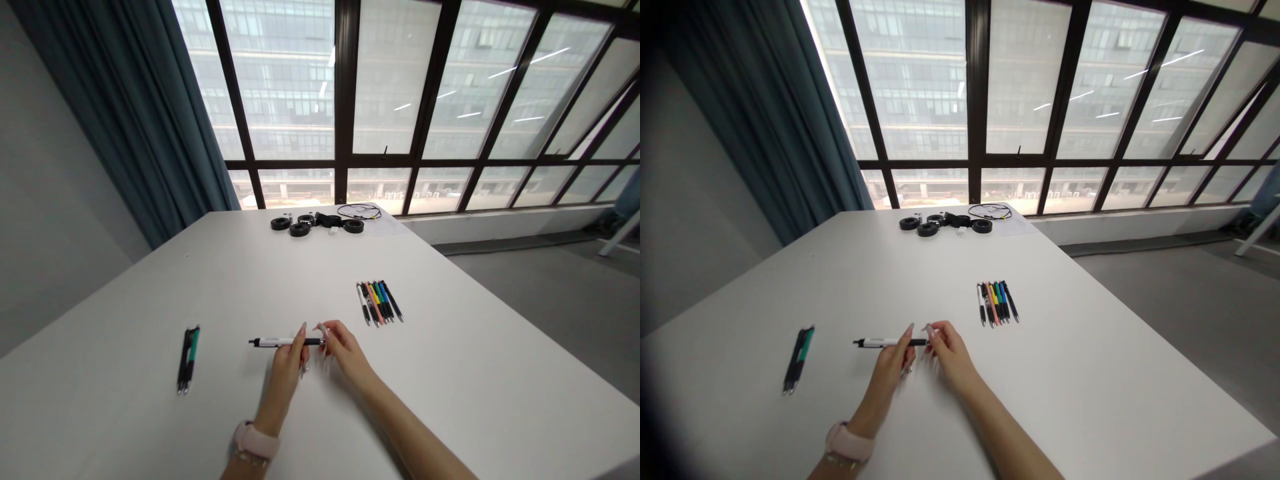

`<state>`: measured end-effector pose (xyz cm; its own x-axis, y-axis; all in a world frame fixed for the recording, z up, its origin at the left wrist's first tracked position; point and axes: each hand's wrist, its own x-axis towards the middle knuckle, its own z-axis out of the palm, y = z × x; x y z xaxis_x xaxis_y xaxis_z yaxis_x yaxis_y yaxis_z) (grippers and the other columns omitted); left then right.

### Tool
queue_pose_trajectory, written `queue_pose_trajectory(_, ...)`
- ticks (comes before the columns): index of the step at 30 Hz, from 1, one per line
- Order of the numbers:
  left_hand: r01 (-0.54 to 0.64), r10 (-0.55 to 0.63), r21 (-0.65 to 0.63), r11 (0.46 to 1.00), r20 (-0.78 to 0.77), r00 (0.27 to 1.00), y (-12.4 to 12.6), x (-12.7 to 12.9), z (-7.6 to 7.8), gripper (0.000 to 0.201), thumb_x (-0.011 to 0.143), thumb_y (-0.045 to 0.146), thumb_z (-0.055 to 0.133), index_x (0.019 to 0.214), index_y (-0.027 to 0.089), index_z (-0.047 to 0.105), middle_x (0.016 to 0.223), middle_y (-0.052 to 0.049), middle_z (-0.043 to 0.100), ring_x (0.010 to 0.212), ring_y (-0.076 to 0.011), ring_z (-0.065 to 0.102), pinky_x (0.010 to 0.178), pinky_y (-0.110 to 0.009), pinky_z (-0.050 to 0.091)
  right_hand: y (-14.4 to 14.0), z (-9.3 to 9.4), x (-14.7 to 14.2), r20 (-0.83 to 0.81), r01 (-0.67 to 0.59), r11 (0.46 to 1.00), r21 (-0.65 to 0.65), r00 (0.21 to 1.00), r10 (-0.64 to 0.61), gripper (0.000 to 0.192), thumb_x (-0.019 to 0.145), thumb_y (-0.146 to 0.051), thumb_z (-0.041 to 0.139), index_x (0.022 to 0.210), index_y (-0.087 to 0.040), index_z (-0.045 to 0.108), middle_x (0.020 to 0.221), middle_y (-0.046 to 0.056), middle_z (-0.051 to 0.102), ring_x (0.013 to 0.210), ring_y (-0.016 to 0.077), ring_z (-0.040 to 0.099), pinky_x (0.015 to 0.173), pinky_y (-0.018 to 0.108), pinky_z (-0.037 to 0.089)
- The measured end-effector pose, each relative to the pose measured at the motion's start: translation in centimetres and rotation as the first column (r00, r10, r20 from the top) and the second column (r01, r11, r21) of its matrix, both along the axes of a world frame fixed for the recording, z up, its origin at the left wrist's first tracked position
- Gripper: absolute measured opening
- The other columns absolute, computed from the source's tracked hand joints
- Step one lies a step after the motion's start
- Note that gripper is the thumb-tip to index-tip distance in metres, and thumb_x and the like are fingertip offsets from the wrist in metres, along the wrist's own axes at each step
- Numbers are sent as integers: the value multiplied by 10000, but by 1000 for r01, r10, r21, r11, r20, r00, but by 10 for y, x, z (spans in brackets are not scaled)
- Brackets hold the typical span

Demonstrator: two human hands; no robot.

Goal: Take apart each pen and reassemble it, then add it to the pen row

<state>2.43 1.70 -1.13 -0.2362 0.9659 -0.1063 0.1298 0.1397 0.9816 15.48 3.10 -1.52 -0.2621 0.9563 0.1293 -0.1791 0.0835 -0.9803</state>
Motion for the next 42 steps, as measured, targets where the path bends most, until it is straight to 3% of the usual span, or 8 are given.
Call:
queue_pose_trajectory(5,21,-21,-6,1000,-9,1000,0,1,-3,588,716,709,412,378,231,359,344,50,313,351,-91,339,400,-229,277,3,-3,-1,3,-80,996,-30,997,80,486,844,-617,456,972,-160,559,444,-90,404,409,95,339,457,234,262)
queue_pose_trajectory(12,13,-13,12,1000,-44,999,0,0,1,595,719,718,389,376,233,362,336,46,311,352,-99,352,412,-234,304,2,2,0,-97,-9,1000,-16,995,7,447,711,-538,674,987,-200,576,601,-61,465,554,112,462,564,246,358)
queue_pose_trajectory(15,12,-12,-4,1000,-36,999,0,1,3,589,692,733,402,380,235,366,339,45,315,354,-100,352,411,-236,303,3,3,0,-69,18,1000,-17,997,-19,429,762,-576,605,947,-189,595,618,-38,511,567,115,480,580,254,377)
queue_pose_trajectory(19,24,-25,-15,1000,-50,998,-1,1,1,596,700,734,395,377,235,357,339,45,313,355,-101,351,414,-239,299,4,-1,0,-20,-81,996,-46,997,80,488,823,-621,492,962,-166,602,477,-66,468,442,95,405,482,232,318)
queue_pose_trajectory(28,-8,8,-12,1000,-42,999,-1,0,2,583,696,738,391,395,239,364,348,48,311,358,-106,354,410,-242,304,1,4,0,-61,-13,1000,-24,998,11,468,706,-567,674,973,-190,606,655,-39,513,573,105,477,551,235,361)
queue_pose_trajectory(34,21,-22,-25,999,-59,998,-2,2,4,579,701,730,387,397,239,356,351,42,325,368,-107,362,418,-242,302,3,-3,-1,-13,-111,991,-76,994,110,550,821,-668,455,986,-163,598,458,-71,461,426,94,396,482,235,306)
queue_pose_trajectory(42,7,-7,7,1000,-48,999,0,-1,-3,585,721,718,387,394,234,361,359,46,322,373,-100,356,431,-237,303,4,0,1,-53,-51,998,-40,997,49,469,748,-588,618,994,-189,598,583,-54,497,512,97,433,515,233,331)
